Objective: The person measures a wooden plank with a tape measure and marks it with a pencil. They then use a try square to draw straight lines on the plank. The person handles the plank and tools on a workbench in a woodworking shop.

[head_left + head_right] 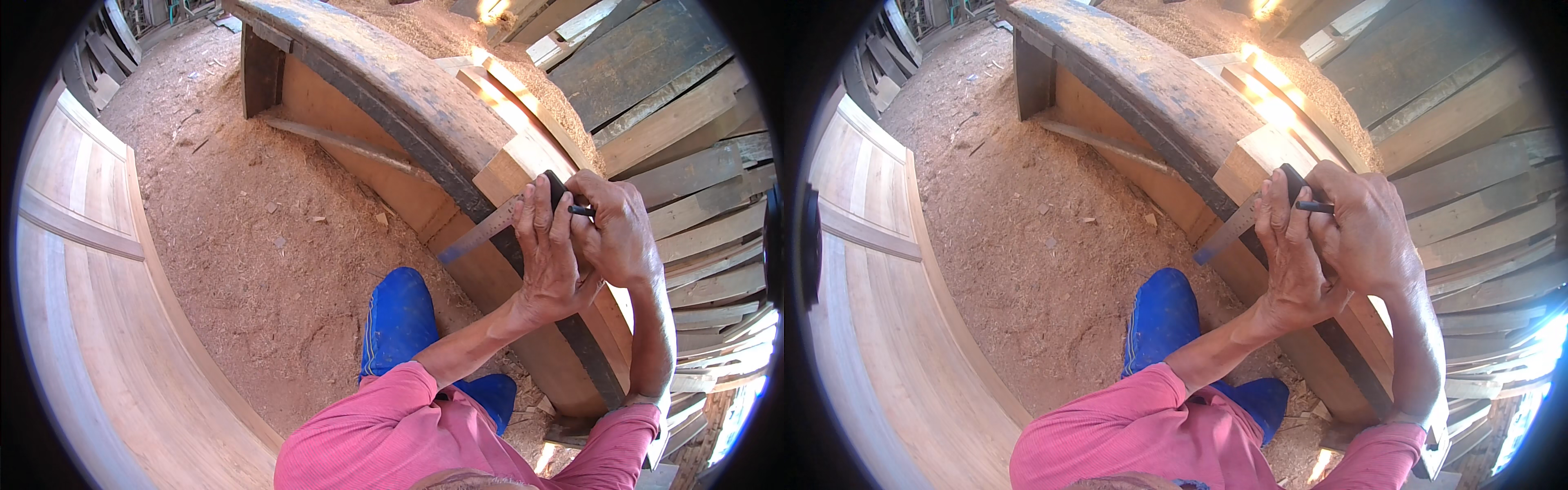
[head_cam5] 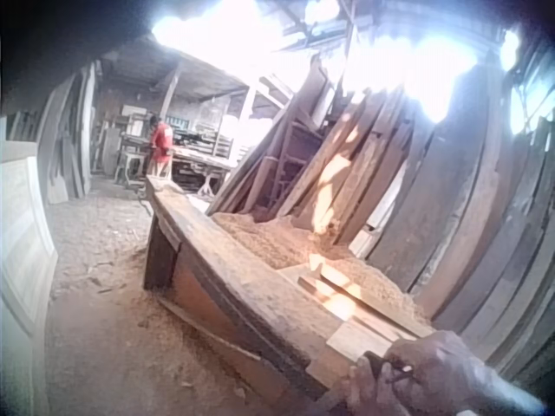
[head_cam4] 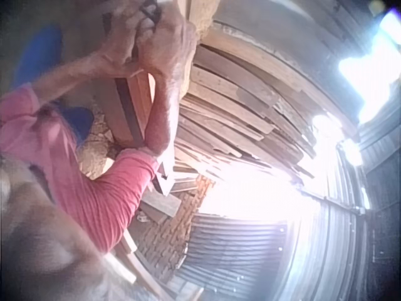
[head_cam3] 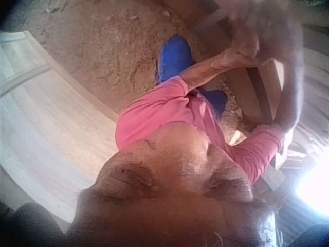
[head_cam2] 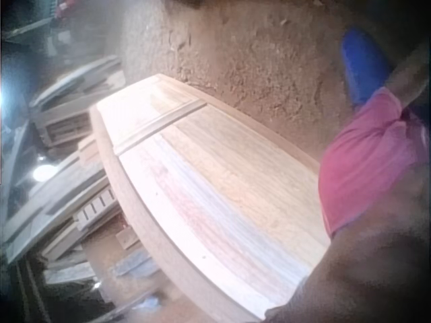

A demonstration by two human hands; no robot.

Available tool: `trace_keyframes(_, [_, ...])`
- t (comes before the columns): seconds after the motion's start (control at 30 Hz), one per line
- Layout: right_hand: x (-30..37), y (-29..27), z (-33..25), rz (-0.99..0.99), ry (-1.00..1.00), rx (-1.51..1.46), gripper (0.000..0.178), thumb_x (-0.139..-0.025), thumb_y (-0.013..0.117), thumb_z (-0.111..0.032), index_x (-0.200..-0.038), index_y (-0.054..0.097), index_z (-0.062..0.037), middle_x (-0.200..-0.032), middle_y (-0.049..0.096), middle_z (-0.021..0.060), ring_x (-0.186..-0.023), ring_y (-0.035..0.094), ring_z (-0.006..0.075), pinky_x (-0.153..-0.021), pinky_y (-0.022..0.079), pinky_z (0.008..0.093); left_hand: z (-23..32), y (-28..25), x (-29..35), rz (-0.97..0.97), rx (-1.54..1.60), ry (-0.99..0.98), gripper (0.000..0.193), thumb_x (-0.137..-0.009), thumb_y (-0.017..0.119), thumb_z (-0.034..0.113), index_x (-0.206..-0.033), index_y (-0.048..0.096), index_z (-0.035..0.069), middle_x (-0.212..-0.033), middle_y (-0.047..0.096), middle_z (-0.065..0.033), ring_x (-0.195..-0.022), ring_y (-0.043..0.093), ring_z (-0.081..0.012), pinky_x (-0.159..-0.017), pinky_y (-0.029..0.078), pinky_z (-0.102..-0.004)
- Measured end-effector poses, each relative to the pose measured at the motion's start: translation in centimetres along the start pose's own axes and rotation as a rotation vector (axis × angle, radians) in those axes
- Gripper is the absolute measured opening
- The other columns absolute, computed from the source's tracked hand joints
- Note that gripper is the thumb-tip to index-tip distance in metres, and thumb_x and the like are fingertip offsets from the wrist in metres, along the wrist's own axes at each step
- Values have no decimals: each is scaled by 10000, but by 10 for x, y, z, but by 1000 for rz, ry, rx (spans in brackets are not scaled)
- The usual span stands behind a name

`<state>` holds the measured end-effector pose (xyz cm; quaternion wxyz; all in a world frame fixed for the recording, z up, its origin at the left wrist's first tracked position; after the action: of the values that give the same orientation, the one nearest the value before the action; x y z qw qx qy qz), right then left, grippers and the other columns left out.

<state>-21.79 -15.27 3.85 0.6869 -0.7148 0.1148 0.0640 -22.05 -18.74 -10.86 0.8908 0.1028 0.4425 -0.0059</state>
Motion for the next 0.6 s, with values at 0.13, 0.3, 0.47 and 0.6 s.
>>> trace_keyframes(0.13, [6, -19, -7, 140, -69, 46, 138, -985, 681, -127, -1032, 742, -13, -1021, 745, 199, -998, 721, 382, -828, 546, 466, -1, -1, 0, 8, 73, -11, 1049, -939, 830, 368, -1702, 242, -48, -1745, 112, -448, -1623, 113, -604, -1278, 76, -715])
trace_keyframes(0.3, [21, -66, -19, 335, -41, 169, 219, -1053, 708, -198, -1133, 762, -2, -1014, 741, 111, -942, 693, 237, -852, 548, 369, 1, -3, 0, -75, 18, -7, 903, -959, 816, 436, -1677, 417, 60, -1738, 39, -480, -1638, 16, -608, -1277, 63, -705])
trace_keyframes(0.47, [18, -72, -32, 326, -161, -194, 223, -1035, 768, -197, -1112, 766, 12, -993, 739, 79, -901, 702, 170, -819, 560, 319, 1, -3, 1, -64, 9, 12, 790, -949, 823, 436, -1603, 527, 105, -1727, 43, -495, -1629, 27, -616, -1267, 75, -715])
trace_keyframes(0.6, [-4, -51, -44, 89, -315, -298, 150, -960, 773, -72, -1067, 746, 30, -972, 722, 111, -891, 708, 202, -792, 559, 326, -2, -1, 6, -43, 25, 0, 802, -946, 814, 433, -1620, 503, 128, -1728, 94, -468, -1599, 85, -629, -1251, 105, -745])
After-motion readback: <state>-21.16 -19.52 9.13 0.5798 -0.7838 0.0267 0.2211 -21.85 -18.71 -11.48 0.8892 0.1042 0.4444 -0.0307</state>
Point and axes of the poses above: each hand's wrist, its own x-axis away from the middle knuckle, its own y-axis out of the palm, z = x × y, the point moved 4 cm from there along -x, towards the middle knuckle
